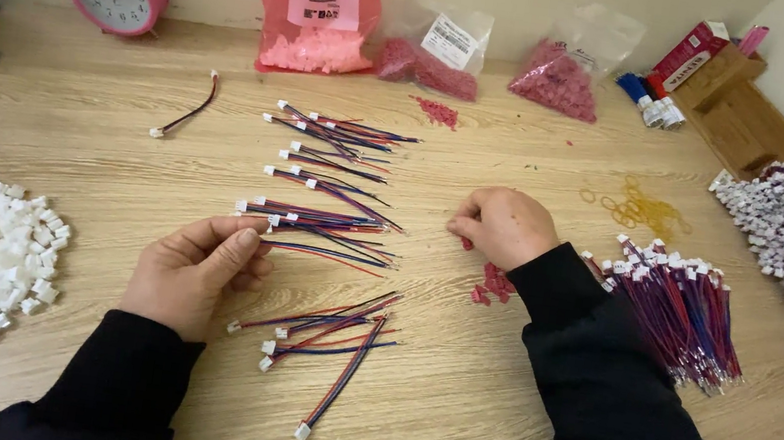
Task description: Attach small plastic connectors to the ends of wire harnesses
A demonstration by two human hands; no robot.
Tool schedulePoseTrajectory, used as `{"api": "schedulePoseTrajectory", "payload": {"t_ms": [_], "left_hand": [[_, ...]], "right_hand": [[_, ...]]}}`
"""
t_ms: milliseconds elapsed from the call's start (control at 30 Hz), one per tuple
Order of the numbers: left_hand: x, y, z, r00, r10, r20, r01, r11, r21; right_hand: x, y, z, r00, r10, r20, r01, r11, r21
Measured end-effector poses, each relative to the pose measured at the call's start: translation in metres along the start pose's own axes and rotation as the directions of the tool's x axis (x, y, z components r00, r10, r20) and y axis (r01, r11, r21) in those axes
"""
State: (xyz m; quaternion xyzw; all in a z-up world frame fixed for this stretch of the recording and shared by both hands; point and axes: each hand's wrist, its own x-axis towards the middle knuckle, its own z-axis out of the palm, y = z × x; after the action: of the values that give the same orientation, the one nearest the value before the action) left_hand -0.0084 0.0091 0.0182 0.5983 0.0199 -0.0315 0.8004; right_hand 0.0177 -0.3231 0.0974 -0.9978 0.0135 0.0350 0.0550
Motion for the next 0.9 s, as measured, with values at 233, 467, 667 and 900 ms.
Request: {"api": "schedulePoseTrajectory", "payload": {"t_ms": [233, 467, 667, 900], "left_hand": [[0.000, 0.000, 0.002, 1.000, -0.009, -0.005, 0.009, 1.000, 0.001], [-0.004, 0.005, 0.005, 1.000, -0.016, -0.007, 0.016, 1.000, 0.002], [-0.004, 0.004, 0.004, 1.000, -0.016, -0.003, 0.016, 1.000, 0.019], [0.004, -0.008, -0.001, 0.999, -0.040, 0.001, 0.040, 0.999, -0.017]], "right_hand": [[0.006, 0.007, 0.012, 0.994, -0.094, -0.055, 0.095, 0.995, 0.008], [0.014, 0.041, 0.012, 0.990, -0.003, -0.140, 0.015, 0.997, 0.081], [0.001, 0.019, 0.000, 0.994, 0.004, -0.110, 0.005, 0.997, 0.082], [0.013, 0.025, 0.016, 0.980, -0.168, -0.110, 0.170, 0.985, 0.007]]}}
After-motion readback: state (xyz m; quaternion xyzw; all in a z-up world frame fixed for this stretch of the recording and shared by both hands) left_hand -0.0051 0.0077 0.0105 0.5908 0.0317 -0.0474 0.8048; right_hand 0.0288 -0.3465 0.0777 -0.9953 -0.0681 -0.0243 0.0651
